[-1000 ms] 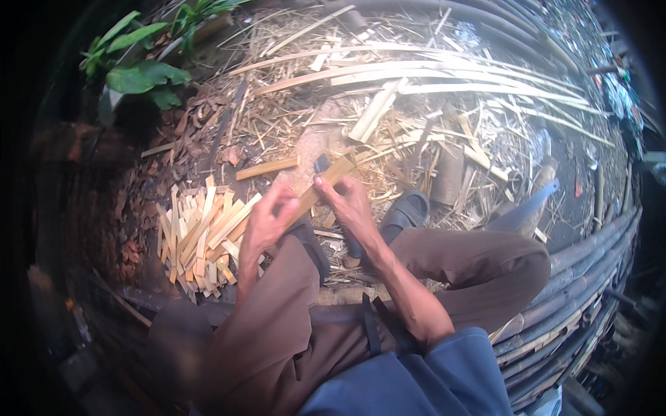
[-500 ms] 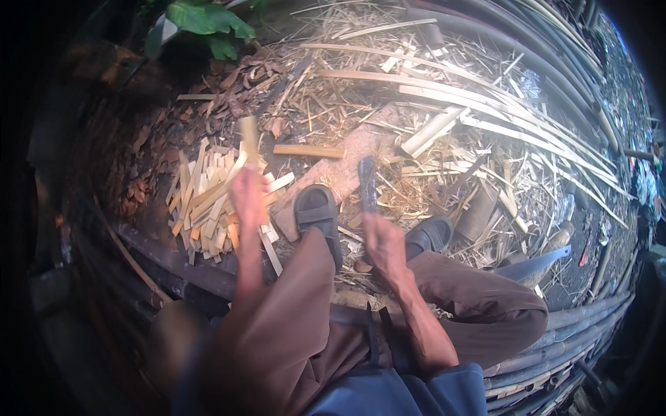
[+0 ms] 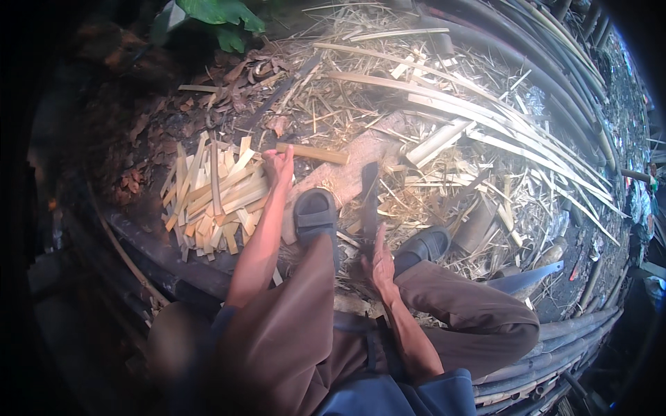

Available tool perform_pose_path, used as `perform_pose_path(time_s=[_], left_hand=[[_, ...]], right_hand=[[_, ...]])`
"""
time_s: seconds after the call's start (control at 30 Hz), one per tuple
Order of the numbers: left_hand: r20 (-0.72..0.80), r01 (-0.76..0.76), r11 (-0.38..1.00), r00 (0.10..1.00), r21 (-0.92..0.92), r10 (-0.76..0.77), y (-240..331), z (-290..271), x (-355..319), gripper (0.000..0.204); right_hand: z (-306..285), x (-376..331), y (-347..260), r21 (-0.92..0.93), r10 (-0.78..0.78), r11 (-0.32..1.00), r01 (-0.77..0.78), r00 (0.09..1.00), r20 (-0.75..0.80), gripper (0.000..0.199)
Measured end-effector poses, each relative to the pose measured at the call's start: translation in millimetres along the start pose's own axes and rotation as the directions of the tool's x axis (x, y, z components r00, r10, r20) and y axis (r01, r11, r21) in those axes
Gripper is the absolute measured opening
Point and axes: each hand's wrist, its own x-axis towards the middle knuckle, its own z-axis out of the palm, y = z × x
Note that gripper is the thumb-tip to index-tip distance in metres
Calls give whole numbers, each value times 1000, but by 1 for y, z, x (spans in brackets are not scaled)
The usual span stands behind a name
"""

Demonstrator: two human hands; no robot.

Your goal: The person sits on the ground and uses a machete to split bamboo strips into smaller pieces. They repeatedly pick up bamboo strips, position them on a wooden block, and strike them with the machete to create smaller segments, which accumulate on the ground.

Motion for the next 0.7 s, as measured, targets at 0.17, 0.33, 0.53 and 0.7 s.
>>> perform_pose_path(time_s=[0.17, 0.33, 0.53, 0.7], left_hand=[[-168, 104, 987, 978, -122, -124, -6, 27, 13, 61], [275, 291, 555, 955, -779, -114, 26, -4, 2, 50], [315, 205, 561, 944, -802, 104, 98, -75, -88, 36], [302, 52, 788, 937, -613, 173, 108, -75, -119, 34]], right_hand=[[-41, -11, -40, 375, 240, 899, -228, 971, 13, 44], [-81, -2, -74, 358, 397, 856, -373, 918, 8, 41], [-90, 9, -79, 378, 60, 925, 41, 966, -252, 47], [-79, 4, -96, 421, 107, 902, -98, 994, 2, 36]])
